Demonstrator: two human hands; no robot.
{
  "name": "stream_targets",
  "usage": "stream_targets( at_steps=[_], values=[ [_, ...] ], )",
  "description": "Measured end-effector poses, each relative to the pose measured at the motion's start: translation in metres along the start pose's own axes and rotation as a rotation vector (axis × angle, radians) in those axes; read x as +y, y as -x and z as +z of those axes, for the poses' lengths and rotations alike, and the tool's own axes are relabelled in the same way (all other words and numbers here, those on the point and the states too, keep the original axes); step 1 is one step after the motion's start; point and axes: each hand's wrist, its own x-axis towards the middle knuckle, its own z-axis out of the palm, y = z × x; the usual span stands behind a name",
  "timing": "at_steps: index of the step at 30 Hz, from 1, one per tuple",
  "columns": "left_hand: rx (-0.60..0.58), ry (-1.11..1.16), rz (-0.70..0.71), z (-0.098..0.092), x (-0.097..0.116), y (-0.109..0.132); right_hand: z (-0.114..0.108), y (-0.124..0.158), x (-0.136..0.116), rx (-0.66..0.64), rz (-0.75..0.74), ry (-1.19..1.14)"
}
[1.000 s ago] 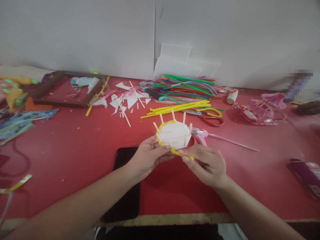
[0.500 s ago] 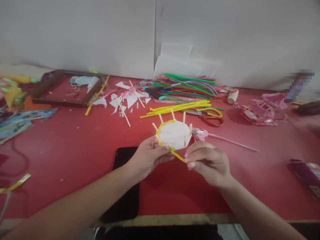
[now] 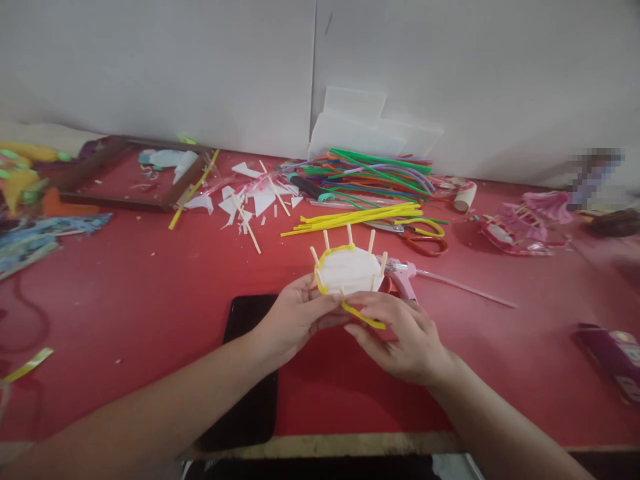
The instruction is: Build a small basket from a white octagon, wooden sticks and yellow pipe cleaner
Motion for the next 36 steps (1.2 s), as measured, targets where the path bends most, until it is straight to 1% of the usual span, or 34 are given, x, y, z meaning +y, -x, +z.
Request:
stream_targets(
  at_steps=[3, 6, 11, 15, 17, 22, 28, 32, 36],
  values=[
    [-0.004, -0.026, -0.032, 0.000, -0.001, 0.000, 0.002, 0.003, 0.006, -0.001, -0.078, 0.068],
    [0.022, -0.043, -0.060, 0.001, -0.001, -0.001, 0.002, 0.005, 0.008, -0.013, -0.132, 0.099],
    [0.056, -0.049, -0.077, 0.002, 0.000, -0.001, -0.001, 0.000, 0.004, -0.078, -0.109, 0.153],
    [0.041, -0.054, -0.079, 0.001, -0.001, -0.002, -0.003, -0.004, 0.003, -0.121, -0.118, 0.192],
    [0.036, -0.044, -0.081, 0.001, -0.001, -0.002, -0.002, -0.003, 0.004, -0.099, -0.130, 0.165],
    [0.008, -0.004, -0.105, 0.001, 0.002, 0.000, -0.002, 0.001, 0.008, 0.012, -0.180, 0.124],
    [-0.010, -0.062, -0.145, 0.002, 0.004, 0.004, -0.008, 0.000, 0.009, 0.022, -0.205, 0.125],
    [-0.024, -0.097, -0.112, 0.000, 0.002, 0.004, -0.009, 0.001, 0.011, 0.041, -0.210, 0.086],
    [-0.020, -0.092, -0.078, -0.001, 0.000, 0.002, -0.009, 0.003, 0.010, 0.125, -0.214, 0.042]
  ],
)
